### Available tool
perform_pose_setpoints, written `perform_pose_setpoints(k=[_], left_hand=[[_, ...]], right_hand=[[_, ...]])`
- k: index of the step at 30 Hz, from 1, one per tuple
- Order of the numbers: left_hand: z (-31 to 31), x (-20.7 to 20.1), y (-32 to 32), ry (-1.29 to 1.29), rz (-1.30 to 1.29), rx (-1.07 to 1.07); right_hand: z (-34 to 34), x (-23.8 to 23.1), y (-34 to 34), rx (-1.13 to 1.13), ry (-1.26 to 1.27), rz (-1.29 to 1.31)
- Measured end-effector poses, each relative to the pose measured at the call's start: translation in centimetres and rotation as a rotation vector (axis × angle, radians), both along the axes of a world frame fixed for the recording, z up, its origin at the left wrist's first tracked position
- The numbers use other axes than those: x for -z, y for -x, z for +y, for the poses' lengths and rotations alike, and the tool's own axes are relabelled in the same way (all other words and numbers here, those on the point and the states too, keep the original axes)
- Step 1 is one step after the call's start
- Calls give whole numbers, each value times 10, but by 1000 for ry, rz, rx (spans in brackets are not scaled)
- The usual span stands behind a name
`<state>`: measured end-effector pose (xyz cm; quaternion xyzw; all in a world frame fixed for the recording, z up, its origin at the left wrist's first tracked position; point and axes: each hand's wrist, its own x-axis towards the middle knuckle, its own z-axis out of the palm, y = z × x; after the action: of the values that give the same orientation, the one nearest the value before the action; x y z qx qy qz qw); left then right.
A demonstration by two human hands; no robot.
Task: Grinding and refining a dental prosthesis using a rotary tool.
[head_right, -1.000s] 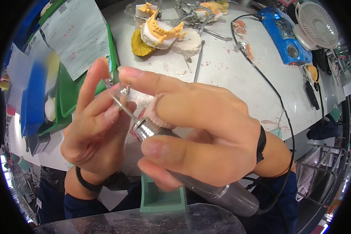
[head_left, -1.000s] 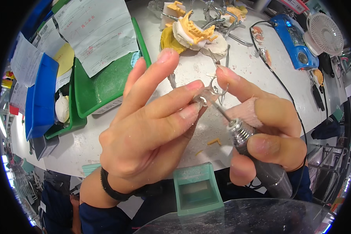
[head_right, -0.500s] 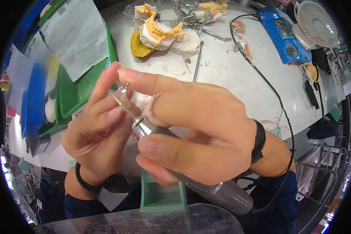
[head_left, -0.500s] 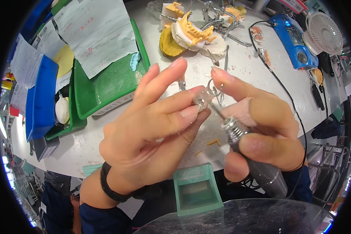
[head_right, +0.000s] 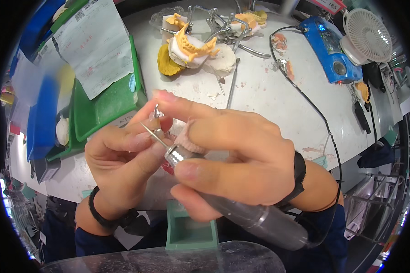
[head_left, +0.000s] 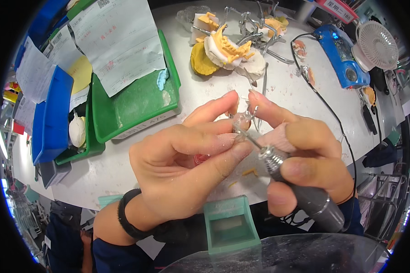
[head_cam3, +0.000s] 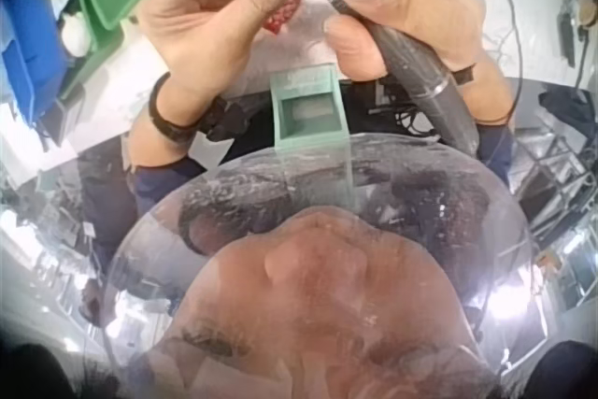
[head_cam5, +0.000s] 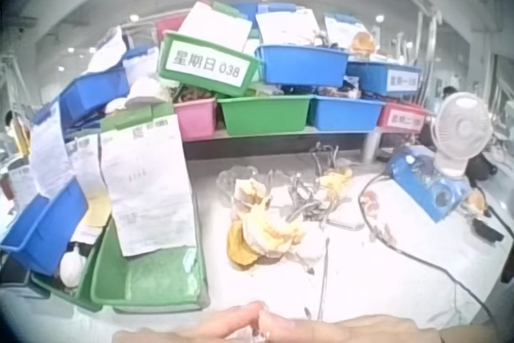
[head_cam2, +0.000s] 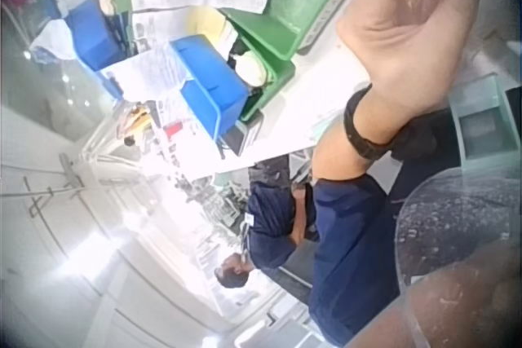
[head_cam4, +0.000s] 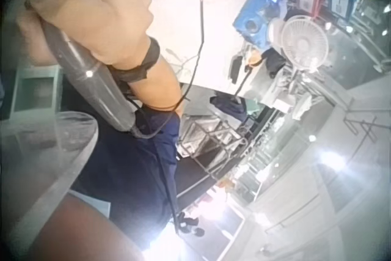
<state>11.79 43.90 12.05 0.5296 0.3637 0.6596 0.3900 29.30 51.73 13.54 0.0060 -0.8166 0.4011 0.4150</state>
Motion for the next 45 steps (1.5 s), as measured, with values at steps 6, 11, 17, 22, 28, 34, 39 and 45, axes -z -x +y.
perform_pose_setpoints(k=[6,11,17,22,28,34,39,45], left_hand=[[2,0,0,49,-80,52],[1,-7,0,186,-179,75],[2,-5,3,148,-177,102],[0,-10,2,133,-248,77],[-4,-16,5,123,-154,80],[-7,-11,6,81,-86,62],[-9,-13,3,75,-115,38],[-9,-16,3,120,-184,91]], right_hand=[[3,0,1,43,-44,-34],[6,-2,1,64,-150,-67],[8,1,7,134,-256,-26],[7,8,10,73,-80,268],[2,13,7,132,-154,245],[1,14,9,115,-170,200],[3,16,7,92,-231,170],[7,11,2,74,-285,118]])
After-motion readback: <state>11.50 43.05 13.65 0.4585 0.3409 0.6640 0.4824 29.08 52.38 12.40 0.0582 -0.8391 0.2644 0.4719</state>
